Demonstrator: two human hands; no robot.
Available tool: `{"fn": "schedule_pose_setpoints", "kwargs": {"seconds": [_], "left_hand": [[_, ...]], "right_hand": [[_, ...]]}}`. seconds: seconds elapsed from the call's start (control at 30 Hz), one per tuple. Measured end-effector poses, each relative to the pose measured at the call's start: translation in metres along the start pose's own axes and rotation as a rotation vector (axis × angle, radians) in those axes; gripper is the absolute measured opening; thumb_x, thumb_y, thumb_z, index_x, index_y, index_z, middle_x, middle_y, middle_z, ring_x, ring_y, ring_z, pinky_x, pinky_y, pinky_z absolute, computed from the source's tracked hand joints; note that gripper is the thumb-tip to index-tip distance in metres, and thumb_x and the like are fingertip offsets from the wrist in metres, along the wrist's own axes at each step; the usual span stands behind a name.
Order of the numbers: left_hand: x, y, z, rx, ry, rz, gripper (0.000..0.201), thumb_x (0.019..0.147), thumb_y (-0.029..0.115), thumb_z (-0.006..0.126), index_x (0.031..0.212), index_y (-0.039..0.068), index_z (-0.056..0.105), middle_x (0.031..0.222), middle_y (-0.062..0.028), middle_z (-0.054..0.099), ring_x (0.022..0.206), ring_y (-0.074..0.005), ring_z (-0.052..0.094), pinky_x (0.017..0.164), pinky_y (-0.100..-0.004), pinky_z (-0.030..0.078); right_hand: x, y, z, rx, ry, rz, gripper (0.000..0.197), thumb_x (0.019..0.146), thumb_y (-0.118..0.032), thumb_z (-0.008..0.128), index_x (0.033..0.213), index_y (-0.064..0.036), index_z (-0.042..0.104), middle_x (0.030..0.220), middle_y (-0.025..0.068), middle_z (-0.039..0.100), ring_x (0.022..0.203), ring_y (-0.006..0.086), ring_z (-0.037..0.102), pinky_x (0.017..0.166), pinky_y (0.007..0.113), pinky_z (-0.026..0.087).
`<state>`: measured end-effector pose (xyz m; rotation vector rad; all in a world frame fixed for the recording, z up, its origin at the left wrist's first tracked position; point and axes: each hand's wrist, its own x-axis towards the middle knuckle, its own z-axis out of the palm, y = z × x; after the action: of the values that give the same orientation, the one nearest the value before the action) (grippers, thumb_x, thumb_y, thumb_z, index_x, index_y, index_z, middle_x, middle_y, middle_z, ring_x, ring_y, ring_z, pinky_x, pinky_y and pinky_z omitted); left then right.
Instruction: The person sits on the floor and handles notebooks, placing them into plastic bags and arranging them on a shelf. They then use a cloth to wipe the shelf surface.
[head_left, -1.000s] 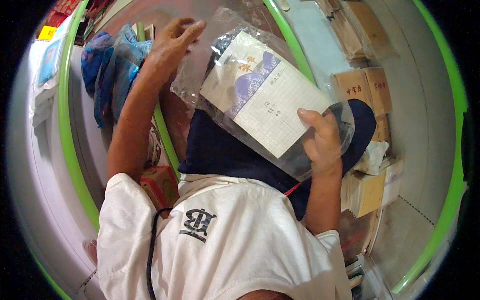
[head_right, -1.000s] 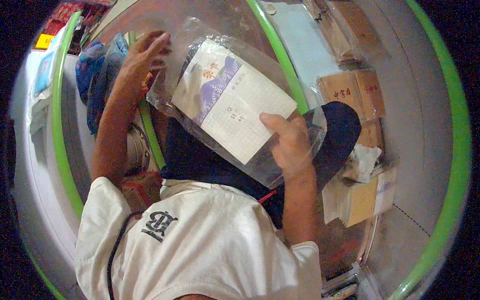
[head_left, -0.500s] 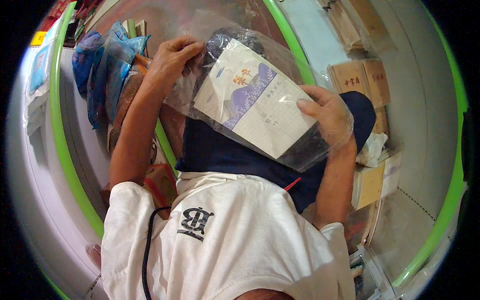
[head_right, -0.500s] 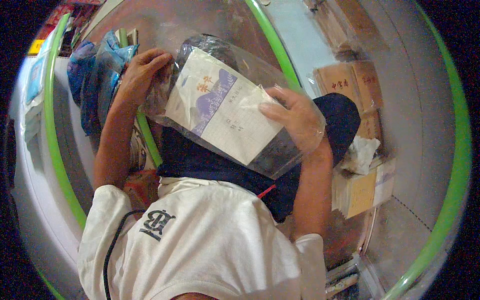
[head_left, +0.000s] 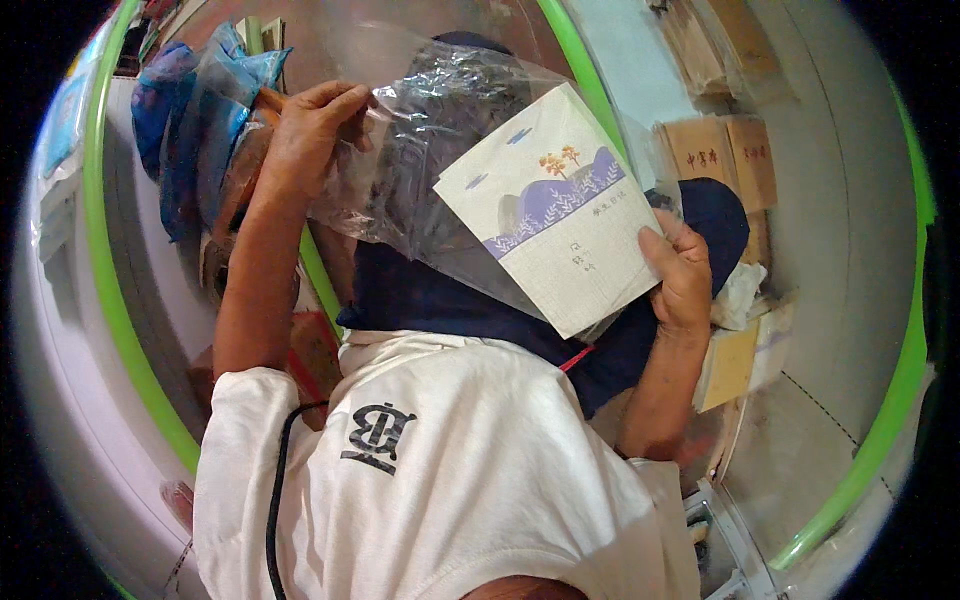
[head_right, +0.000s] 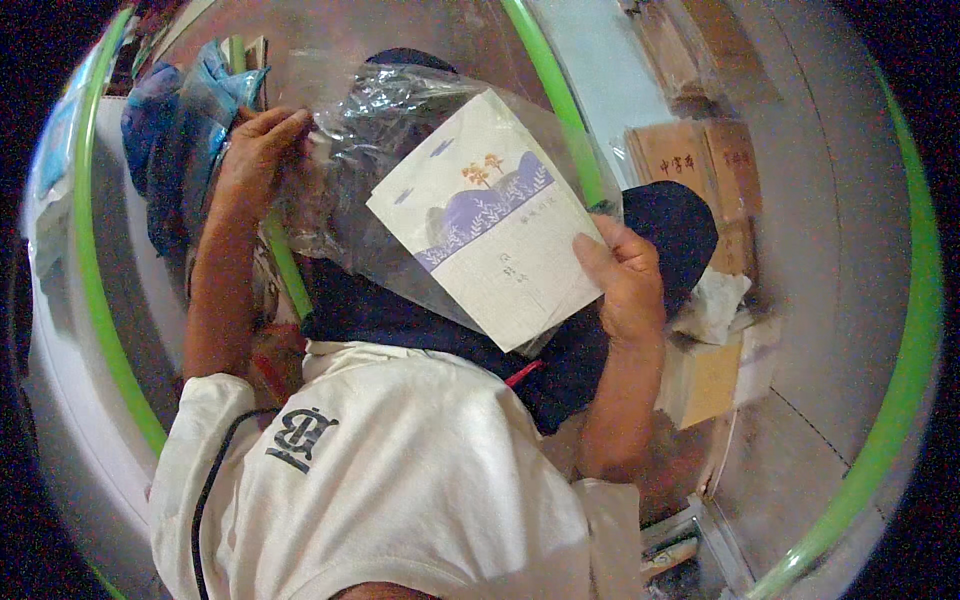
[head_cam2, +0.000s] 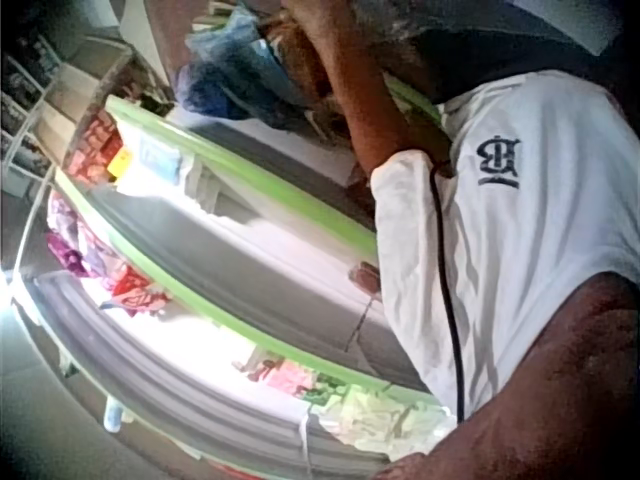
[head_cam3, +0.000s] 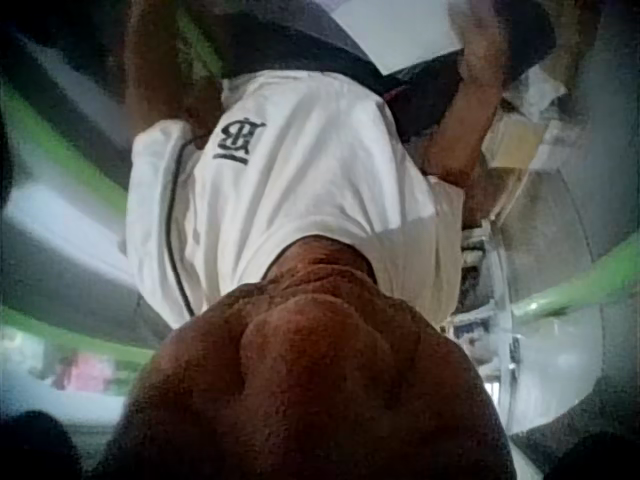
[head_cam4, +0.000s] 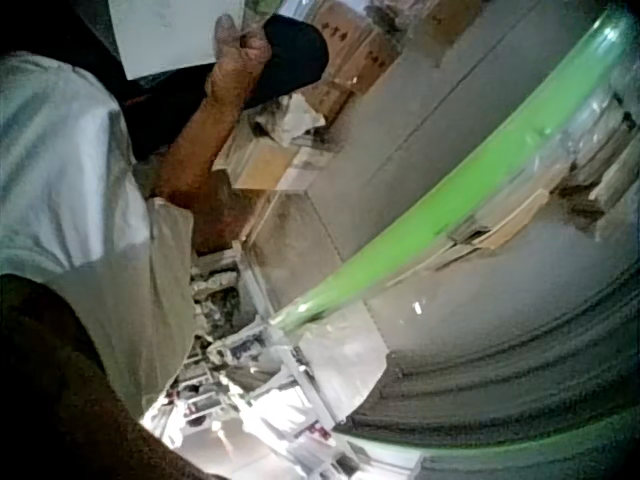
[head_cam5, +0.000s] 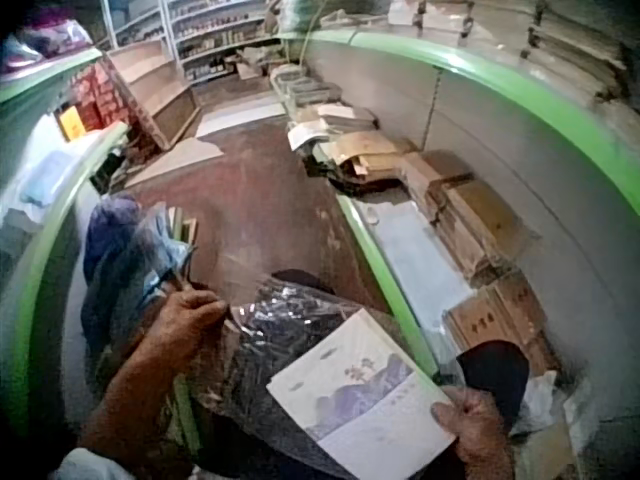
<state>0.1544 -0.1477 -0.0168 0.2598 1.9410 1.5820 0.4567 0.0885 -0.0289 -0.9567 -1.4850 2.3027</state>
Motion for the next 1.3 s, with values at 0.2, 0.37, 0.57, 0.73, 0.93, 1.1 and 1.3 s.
{"fn": "schedule_pose_setpoints", "kwargs": {"seconds": [0.2,0.37,0.57,0.73,0.93,1.1,1.3], "left_hand": [[-0.002,-0.006,-0.005,-0.007,0.096,-0.021,0.018,0.086,0.017,0.060,0.086,-0.001,0.063,0.070,-0.0032,0.057,0.058,-0.0113,0.054,0.055,-0.0249,0.050],[-0.001,-0.016,-0.014,0.003,0.091,-0.026,0.019,0.088,0.021,0.058,0.090,0.002,0.062,0.070,-0.0008,0.056,0.059,-0.0106,0.053,0.053,-0.0239,0.042],[0.006,-0.013,-0.020,0.064,0.058,0.011,0.024,0.086,0.022,0.060,0.097,0.001,0.062,0.077,-0.0047,0.061,0.065,-0.0116,0.058,0.053,-0.0239,0.044],[0.015,-0.014,-0.021,0.340,0.276,0.224,0.038,0.086,0.028,0.061,0.111,-0.001,0.056,0.094,-0.0124,0.061,0.083,-0.0206,0.061,0.068,-0.0316,0.047],[-0.037,-0.001,0.005,0.771,0.795,1.028,0.037,0.080,0.012,0.066,0.111,0.000,0.051,0.110,-0.0157,0.054,0.094,-0.0289,0.055,0.082,-0.0349,0.042],[-0.124,-0.019,0.045,0.636,-0.065,0.687,0.027,0.082,0.007,0.062,0.106,0.001,0.051,0.091,-0.0094,0.058,0.082,-0.0197,0.057,0.075,-0.0309,0.046],[-0.120,-0.036,0.094,0.025,-0.246,0.101,0.026,0.087,0.015,0.058,0.107,0.000,0.052,0.088,-0.0078,0.060,0.073,-0.0138,0.059,0.060,-0.0252,0.047]], "right_hand": [[-0.020,0.002,-0.005,0.049,0.036,0.093,0.027,0.083,-0.006,0.059,0.108,0.0054,0.059,0.097,0.0098,0.065,0.082,0.0144,0.062,0.077,0.028,0.048],[-0.024,0.010,-0.002,0.241,0.104,0.004,0.030,0.088,-0.008,0.053,0.115,0.0045,0.054,0.107,0.0117,0.062,0.094,0.0183,0.061,0.086,0.031,0.047],[-0.019,0.029,0.021,0.378,0.241,-0.067,0.031,0.091,-0.011,0.053,0.119,0.0006,0.051,0.113,0.0092,0.059,0.102,0.0193,0.057,0.091,0.033,0.044],[-0.002,0.034,0.034,0.434,0.173,-0.039,0.034,0.091,-0.015,0.053,0.121,0.0003,0.049,0.114,0.0084,0.058,0.104,0.0195,0.056,0.092,0.034,0.043],[0.005,0.037,0.035,0.459,0.133,-0.027,0.036,0.091,-0.016,0.053,0.123,-0.0003,0.047,0.117,0.0088,0.056,0.106,0.0199,0.055,0.093,0.034,0.042],[0.012,0.037,0.038,0.519,0.149,0.011,0.036,0.091,-0.017,0.054,0.122,-0.0013,0.048,0.116,0.0089,0.057,0.107,0.0205,0.055,0.093,0.035,0.043],[0.013,0.037,0.036,0.524,0.134,-0.003,0.033,0.091,-0.019,0.054,0.119,-0.0015,0.050,0.114,0.0085,0.058,0.105,0.0215,0.056,0.091,0.036,0.045]]}}
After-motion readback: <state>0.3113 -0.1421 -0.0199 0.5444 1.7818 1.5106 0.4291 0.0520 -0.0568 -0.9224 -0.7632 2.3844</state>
